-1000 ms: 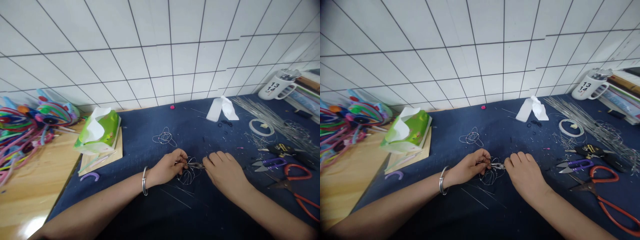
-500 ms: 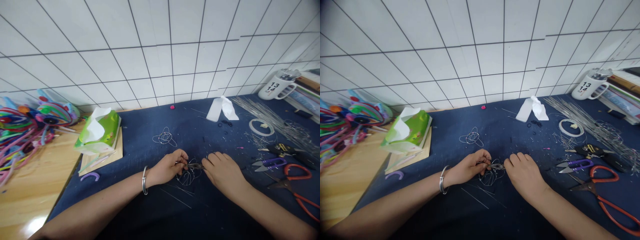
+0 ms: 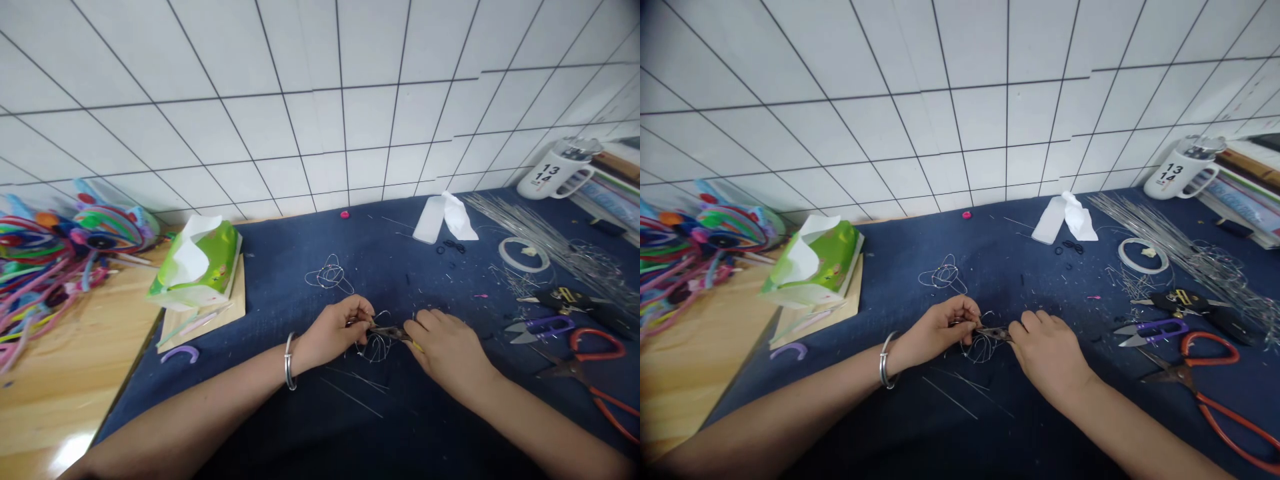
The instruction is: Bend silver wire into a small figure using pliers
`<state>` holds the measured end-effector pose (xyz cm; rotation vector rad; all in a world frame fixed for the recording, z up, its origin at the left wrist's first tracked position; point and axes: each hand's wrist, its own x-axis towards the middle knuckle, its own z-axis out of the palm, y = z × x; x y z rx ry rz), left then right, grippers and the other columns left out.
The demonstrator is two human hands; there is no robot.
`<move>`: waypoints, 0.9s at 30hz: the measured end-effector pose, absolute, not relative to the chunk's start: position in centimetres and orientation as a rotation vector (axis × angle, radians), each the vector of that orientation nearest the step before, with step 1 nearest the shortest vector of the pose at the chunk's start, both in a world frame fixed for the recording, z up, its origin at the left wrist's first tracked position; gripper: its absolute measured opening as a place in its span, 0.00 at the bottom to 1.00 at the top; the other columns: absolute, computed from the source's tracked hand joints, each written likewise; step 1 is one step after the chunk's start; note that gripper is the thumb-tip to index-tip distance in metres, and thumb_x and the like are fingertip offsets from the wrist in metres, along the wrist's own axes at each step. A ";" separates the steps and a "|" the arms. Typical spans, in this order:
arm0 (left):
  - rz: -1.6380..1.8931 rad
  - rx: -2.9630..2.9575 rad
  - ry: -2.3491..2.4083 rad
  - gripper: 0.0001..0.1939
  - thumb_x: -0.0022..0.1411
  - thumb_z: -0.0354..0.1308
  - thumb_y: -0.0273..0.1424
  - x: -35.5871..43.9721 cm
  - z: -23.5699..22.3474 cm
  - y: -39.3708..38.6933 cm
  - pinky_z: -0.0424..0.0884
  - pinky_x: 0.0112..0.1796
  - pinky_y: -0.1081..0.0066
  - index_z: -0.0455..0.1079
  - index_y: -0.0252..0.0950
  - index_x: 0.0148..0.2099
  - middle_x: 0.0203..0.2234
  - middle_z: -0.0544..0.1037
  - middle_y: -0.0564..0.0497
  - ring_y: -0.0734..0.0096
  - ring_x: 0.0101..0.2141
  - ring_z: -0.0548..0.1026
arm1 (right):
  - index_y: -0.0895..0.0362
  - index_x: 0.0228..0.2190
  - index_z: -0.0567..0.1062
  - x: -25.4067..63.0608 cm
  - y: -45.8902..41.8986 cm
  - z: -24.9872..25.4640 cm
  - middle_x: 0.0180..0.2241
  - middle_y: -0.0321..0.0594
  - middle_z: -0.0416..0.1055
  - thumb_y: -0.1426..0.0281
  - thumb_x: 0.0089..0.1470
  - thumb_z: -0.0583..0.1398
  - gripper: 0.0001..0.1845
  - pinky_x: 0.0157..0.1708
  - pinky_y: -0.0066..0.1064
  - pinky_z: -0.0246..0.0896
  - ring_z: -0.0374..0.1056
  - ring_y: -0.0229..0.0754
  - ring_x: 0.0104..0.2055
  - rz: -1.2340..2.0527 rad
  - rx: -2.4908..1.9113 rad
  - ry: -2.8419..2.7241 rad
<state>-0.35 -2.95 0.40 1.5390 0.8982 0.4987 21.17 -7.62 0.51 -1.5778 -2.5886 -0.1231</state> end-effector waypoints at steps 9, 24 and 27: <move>0.456 1.534 0.895 0.09 0.60 0.46 0.24 -0.5 0.3 -2.8 0.69 0.30 0.72 0.58 0.35 0.44 0.32 0.72 0.50 0.77 0.27 0.71 | 0.56 0.30 0.70 21.2 -7.3 1.4 0.26 0.38 0.60 0.70 0.51 0.53 0.06 0.32 0.32 0.45 0.55 0.39 0.31 -0.192 -1.591 -2.597; 0.472 1.606 0.925 0.09 0.59 0.47 0.24 -0.2 0.3 -3.0 0.69 0.29 0.73 0.56 0.35 0.43 0.31 0.72 0.51 0.77 0.25 0.72 | 0.56 0.30 0.69 21.1 -7.5 1.5 0.25 0.38 0.60 0.75 0.49 0.53 0.06 0.31 0.33 0.42 0.54 0.40 0.31 -0.340 -1.581 -2.618; 0.466 1.630 0.934 0.09 0.59 0.47 0.24 -0.1 0.3 -3.1 0.69 0.29 0.72 0.56 0.35 0.43 0.31 0.72 0.51 0.77 0.26 0.72 | 0.56 0.29 0.69 21.1 -7.5 1.5 0.25 0.38 0.60 0.74 0.49 0.53 0.05 0.31 0.33 0.42 0.54 0.40 0.31 -0.305 -1.607 -2.606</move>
